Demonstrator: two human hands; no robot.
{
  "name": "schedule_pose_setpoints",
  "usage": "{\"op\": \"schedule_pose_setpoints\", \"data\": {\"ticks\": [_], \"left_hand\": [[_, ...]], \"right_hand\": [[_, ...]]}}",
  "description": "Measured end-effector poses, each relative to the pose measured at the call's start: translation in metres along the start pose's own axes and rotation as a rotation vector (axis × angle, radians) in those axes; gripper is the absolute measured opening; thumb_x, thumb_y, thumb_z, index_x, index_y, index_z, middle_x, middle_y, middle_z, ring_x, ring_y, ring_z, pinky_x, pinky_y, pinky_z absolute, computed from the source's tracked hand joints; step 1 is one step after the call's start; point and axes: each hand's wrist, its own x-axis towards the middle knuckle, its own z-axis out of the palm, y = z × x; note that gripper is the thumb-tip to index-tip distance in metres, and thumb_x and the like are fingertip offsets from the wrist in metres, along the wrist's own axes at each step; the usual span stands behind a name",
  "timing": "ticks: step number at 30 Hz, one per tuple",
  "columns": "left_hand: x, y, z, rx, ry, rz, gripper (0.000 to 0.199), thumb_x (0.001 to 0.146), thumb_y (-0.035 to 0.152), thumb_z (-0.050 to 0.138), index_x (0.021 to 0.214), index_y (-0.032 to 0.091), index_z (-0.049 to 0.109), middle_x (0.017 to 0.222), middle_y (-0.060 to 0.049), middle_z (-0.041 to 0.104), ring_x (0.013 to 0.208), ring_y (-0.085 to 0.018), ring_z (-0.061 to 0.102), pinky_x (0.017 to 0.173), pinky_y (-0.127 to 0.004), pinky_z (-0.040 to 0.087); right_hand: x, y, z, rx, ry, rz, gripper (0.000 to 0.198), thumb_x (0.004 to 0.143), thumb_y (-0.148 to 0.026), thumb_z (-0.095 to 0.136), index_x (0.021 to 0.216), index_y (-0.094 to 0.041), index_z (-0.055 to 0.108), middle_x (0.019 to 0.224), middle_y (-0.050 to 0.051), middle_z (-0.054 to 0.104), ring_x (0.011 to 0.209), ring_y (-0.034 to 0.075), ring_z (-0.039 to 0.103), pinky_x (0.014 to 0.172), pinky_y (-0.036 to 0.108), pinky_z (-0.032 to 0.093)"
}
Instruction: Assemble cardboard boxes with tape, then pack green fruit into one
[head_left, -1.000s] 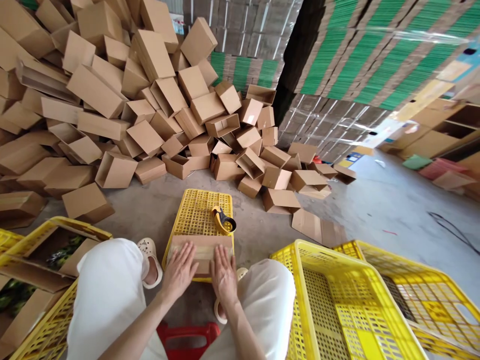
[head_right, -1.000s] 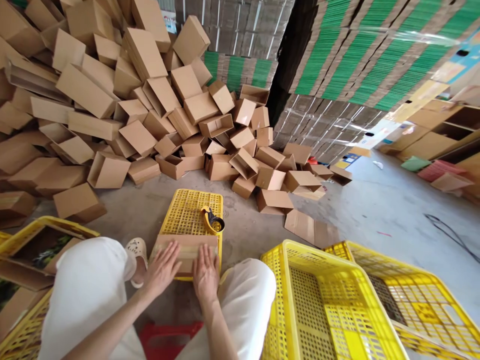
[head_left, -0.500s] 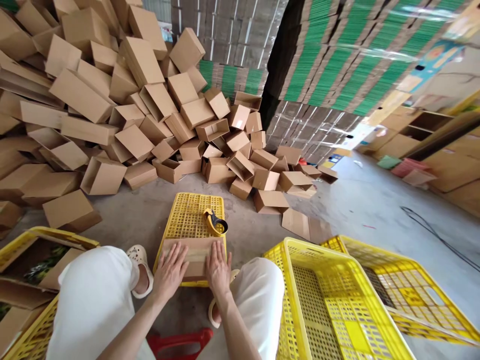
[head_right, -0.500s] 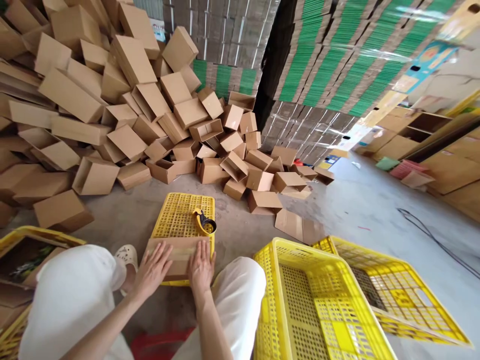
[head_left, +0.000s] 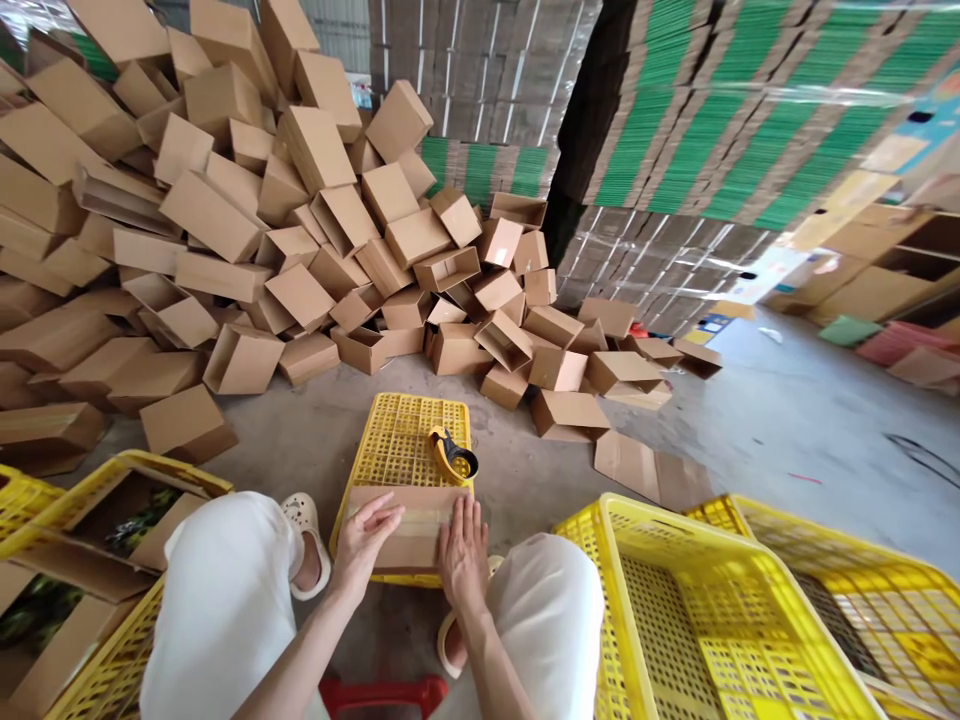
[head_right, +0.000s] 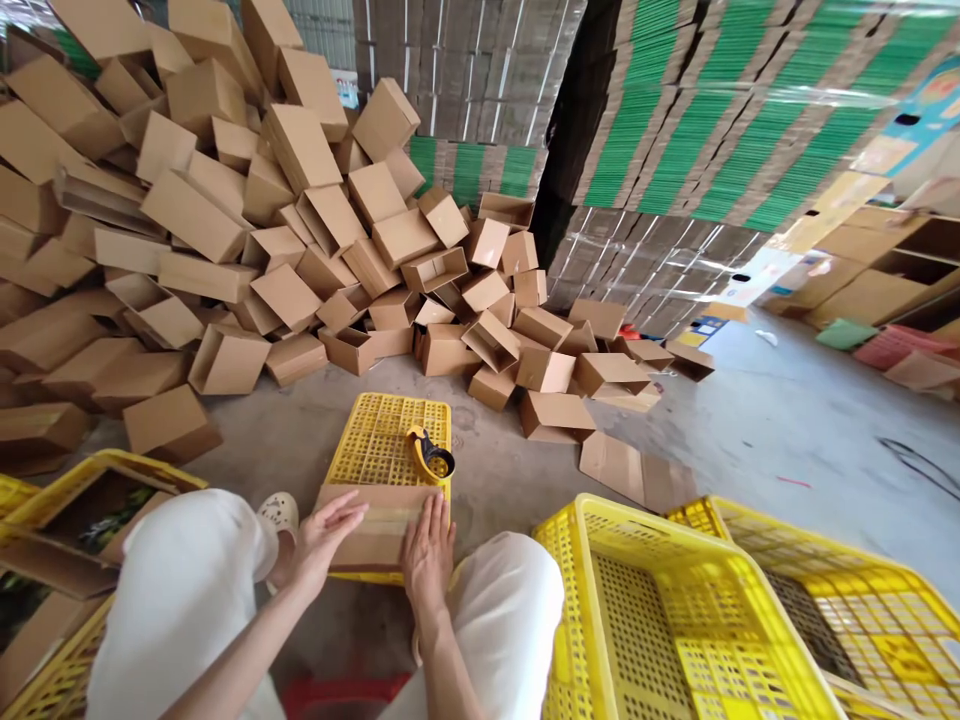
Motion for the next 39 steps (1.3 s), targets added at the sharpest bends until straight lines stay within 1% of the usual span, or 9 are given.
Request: {"op": "schedule_pose_setpoints", "data": {"ticks": [5,8,12,14,16,19,27,35,39], "left_hand": [[0.004,0.0,-0.001,-0.002,0.018,0.01,0.062,0.066,0.047,0.093,0.116,0.014,0.078,0.099,-0.014,0.085,0.102,-0.032,0.081,0.105,-0.047,0.062],[0.005,0.001,-0.003,-0.041,0.013,0.004,0.063,0.068,0.047,0.092,0.119,0.014,0.077,0.103,-0.015,0.085,0.109,-0.033,0.08,0.11,-0.049,0.058],[0.003,-0.001,-0.006,-0.048,-0.013,0.008,0.066,0.075,0.048,0.087,0.129,0.013,0.074,0.111,-0.017,0.083,0.121,-0.035,0.075,0.116,-0.05,0.053],[0.001,-0.002,-0.006,-0.031,-0.02,0.004,0.068,0.076,0.048,0.085,0.133,0.013,0.072,0.112,-0.017,0.083,0.121,-0.035,0.075,0.116,-0.05,0.053],[-0.001,-0.002,-0.004,-0.017,-0.022,0.005,0.069,0.078,0.049,0.084,0.136,0.014,0.07,0.113,-0.017,0.083,0.12,-0.034,0.076,0.115,-0.049,0.054],[-0.004,0.001,-0.001,0.042,-0.034,0.026,0.07,0.078,0.051,0.082,0.137,0.017,0.069,0.113,-0.015,0.084,0.118,-0.033,0.077,0.113,-0.048,0.055],[-0.013,0.005,0.004,0.179,-0.052,0.076,0.065,0.086,0.05,0.075,0.142,0.02,0.066,0.117,-0.011,0.083,0.12,-0.029,0.076,0.117,-0.045,0.052],[-0.031,0.018,0.014,0.16,-0.093,0.099,0.073,0.084,0.042,0.076,0.152,0.022,0.059,0.124,-0.012,0.081,0.122,-0.03,0.075,0.109,-0.039,0.058],[-0.034,0.025,0.013,0.091,-0.117,0.046,0.083,0.082,0.043,0.076,0.157,0.018,0.052,0.125,-0.015,0.08,0.125,-0.03,0.073,0.11,-0.039,0.057]], "right_hand": [[0.0,-0.001,0.0,0.038,0.009,0.01,0.061,0.11,-0.031,0.026,0.165,-0.01,0.039,0.172,0.018,0.034,0.162,0.033,0.029,0.128,0.057,0.027],[0.002,0.001,-0.001,0.095,0.006,0.02,0.06,0.109,-0.031,0.03,0.163,-0.009,0.044,0.171,0.02,0.037,0.161,0.036,0.031,0.127,0.061,0.027],[0.003,-0.006,-0.015,0.29,0.089,0.019,0.052,0.108,-0.033,0.035,0.149,-0.012,0.06,0.16,0.023,0.053,0.153,0.039,0.045,0.122,0.067,0.032],[0.002,-0.019,-0.03,0.484,0.139,-0.053,0.044,0.109,-0.033,0.038,0.137,-0.016,0.067,0.145,0.02,0.067,0.138,0.034,0.061,0.116,0.057,0.045],[0.001,-0.038,-0.047,0.701,0.163,-0.114,0.033,0.109,-0.033,0.043,0.122,-0.021,0.071,0.121,0.015,0.077,0.112,0.025,0.074,0.099,0.039,0.057],[0.001,-0.067,-0.066,0.82,0.192,-0.12,0.024,0.108,-0.029,0.049,0.105,-0.023,0.072,0.096,0.008,0.077,0.088,0.021,0.075,0.083,0.03,0.057],[0.004,-0.08,-0.072,0.768,0.212,-0.126,0.03,0.11,-0.029,0.045,0.102,-0.022,0.073,0.093,0.008,0.078,0.083,0.021,0.075,0.078,0.029,0.056],[0.0,-0.077,-0.08,0.486,0.183,-0.15,0.037,0.11,-0.03,0.038,0.094,-0.023,0.071,0.081,0.007,0.072,0.073,0.02,0.069,0.068,0.027,0.049],[0.001,-0.074,-0.083,0.667,0.171,-0.095,0.029,0.106,-0.033,0.046,0.092,-0.023,0.068,0.085,0.007,0.074,0.077,0.02,0.071,0.073,0.027,0.051]]}}
